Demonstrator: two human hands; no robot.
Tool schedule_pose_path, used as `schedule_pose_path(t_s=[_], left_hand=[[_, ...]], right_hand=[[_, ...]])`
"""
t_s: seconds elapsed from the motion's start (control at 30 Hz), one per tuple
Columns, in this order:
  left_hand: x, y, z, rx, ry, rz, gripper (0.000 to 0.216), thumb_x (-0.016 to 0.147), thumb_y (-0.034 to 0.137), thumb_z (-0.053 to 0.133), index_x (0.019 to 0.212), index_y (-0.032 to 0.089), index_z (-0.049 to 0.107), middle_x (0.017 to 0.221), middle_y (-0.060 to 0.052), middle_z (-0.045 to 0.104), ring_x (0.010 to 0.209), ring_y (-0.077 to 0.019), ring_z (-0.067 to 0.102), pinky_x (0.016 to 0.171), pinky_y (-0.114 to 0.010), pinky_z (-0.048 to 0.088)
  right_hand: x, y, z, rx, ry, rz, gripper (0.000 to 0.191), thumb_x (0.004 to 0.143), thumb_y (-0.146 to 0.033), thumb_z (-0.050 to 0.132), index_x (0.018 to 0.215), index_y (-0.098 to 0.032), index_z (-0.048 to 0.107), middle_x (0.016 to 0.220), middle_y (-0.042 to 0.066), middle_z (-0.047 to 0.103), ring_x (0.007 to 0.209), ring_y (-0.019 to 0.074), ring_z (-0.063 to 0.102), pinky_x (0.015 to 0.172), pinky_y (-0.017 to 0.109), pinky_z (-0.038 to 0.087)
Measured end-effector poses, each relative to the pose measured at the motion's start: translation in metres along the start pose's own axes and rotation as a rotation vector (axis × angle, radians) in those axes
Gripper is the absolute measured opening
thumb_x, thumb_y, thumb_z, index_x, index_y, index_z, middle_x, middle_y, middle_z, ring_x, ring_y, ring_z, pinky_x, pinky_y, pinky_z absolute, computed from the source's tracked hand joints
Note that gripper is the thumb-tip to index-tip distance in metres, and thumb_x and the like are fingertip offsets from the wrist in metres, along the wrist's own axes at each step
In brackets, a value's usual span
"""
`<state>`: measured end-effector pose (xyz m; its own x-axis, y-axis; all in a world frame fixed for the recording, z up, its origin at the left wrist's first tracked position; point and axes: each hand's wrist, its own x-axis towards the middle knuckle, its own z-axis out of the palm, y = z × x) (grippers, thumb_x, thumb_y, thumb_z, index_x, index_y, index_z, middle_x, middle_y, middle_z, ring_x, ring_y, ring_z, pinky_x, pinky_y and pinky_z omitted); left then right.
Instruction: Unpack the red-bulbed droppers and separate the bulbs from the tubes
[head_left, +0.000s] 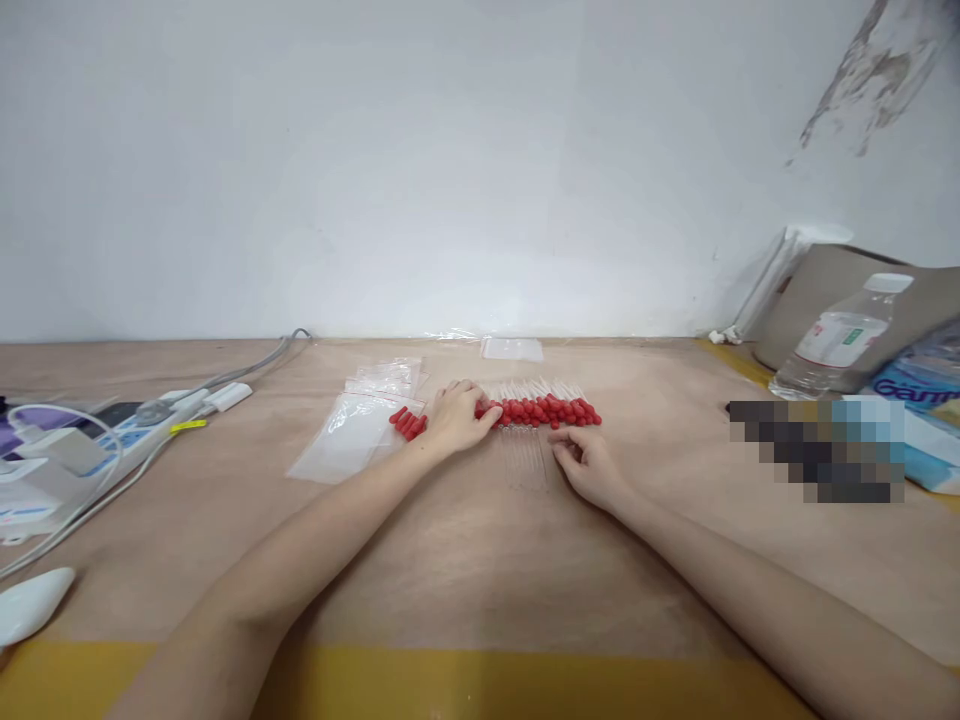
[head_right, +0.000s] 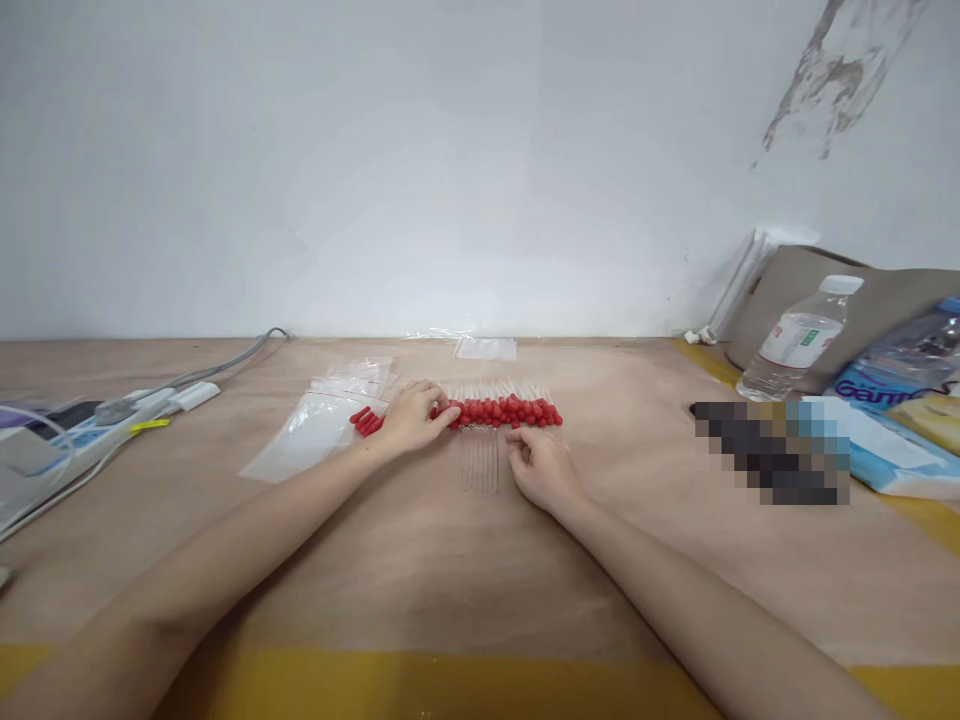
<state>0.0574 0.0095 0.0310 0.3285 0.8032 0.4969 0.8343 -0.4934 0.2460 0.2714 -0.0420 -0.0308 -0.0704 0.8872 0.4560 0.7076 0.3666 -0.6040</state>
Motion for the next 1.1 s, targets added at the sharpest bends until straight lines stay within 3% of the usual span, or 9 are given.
schedule_pose_path(t_s=[0.2, 0.37, 0.5, 0.73, 0.93, 1.1], left_hand=[[-0.031, -0.011, -0.016, -0.116, 0.263, -0.056, 0.012, 0.081, 0.030, 0.051, 0.079, 0.020, 0.058, 0.087, -0.002, 0.060, 0.089, -0.0189, 0.053, 0.081, -0.033, 0.037], [-0.064, -0.026, -0.026, -0.184, 0.153, 0.086, 0.014, 0.081, 0.030, 0.050, 0.089, 0.021, 0.059, 0.083, -0.002, 0.061, 0.081, -0.0173, 0.054, 0.078, -0.033, 0.038], [-0.073, -0.024, -0.025, -0.224, 0.122, 0.109, 0.015, 0.082, 0.032, 0.050, 0.088, 0.022, 0.059, 0.086, -0.002, 0.063, 0.084, -0.0180, 0.054, 0.082, -0.035, 0.036], [-0.073, -0.017, -0.024, -0.260, 0.037, 0.215, 0.018, 0.082, 0.037, 0.051, 0.087, 0.022, 0.060, 0.088, -0.003, 0.064, 0.086, -0.0179, 0.055, 0.086, -0.037, 0.034], [-0.074, -0.015, -0.029, -0.275, -0.061, 0.279, 0.018, 0.084, 0.036, 0.049, 0.086, 0.021, 0.060, 0.089, -0.003, 0.064, 0.088, -0.0171, 0.054, 0.086, -0.035, 0.033], [-0.073, -0.001, -0.027, -0.208, -0.080, 0.352, 0.031, 0.080, 0.042, 0.054, 0.104, 0.023, 0.057, 0.106, -0.004, 0.060, 0.102, -0.0206, 0.048, 0.091, -0.038, 0.029]], right_hand=[[0.001, -0.001, 0.000, 0.016, 0.068, -0.052, 0.018, 0.076, -0.025, 0.048, 0.088, -0.019, 0.059, 0.079, 0.003, 0.063, 0.067, 0.0161, 0.056, 0.062, 0.030, 0.044], [0.001, -0.016, -0.007, 0.058, 0.178, -0.199, 0.032, 0.080, -0.033, 0.050, 0.107, -0.017, 0.053, 0.098, 0.009, 0.057, 0.088, 0.0192, 0.053, 0.076, 0.033, 0.044], [-0.002, -0.027, -0.012, 0.000, 0.140, -0.343, 0.032, 0.084, -0.032, 0.045, 0.112, -0.018, 0.052, 0.105, 0.009, 0.055, 0.099, 0.0201, 0.049, 0.086, 0.037, 0.040], [-0.006, -0.036, -0.004, -0.196, 0.051, -0.542, 0.029, 0.083, -0.034, 0.050, 0.108, -0.022, 0.058, 0.097, 0.008, 0.061, 0.090, 0.0191, 0.051, 0.081, 0.039, 0.034], [-0.006, -0.041, 0.001, -0.253, 0.001, -0.586, 0.022, 0.085, -0.031, 0.048, 0.100, -0.022, 0.062, 0.079, 0.002, 0.064, 0.082, 0.0159, 0.050, 0.083, 0.037, 0.029], [-0.008, -0.046, 0.001, -0.244, 0.012, -0.611, 0.020, 0.086, -0.028, 0.047, 0.093, -0.021, 0.064, 0.072, 0.002, 0.062, 0.077, 0.0148, 0.048, 0.082, 0.034, 0.029]])
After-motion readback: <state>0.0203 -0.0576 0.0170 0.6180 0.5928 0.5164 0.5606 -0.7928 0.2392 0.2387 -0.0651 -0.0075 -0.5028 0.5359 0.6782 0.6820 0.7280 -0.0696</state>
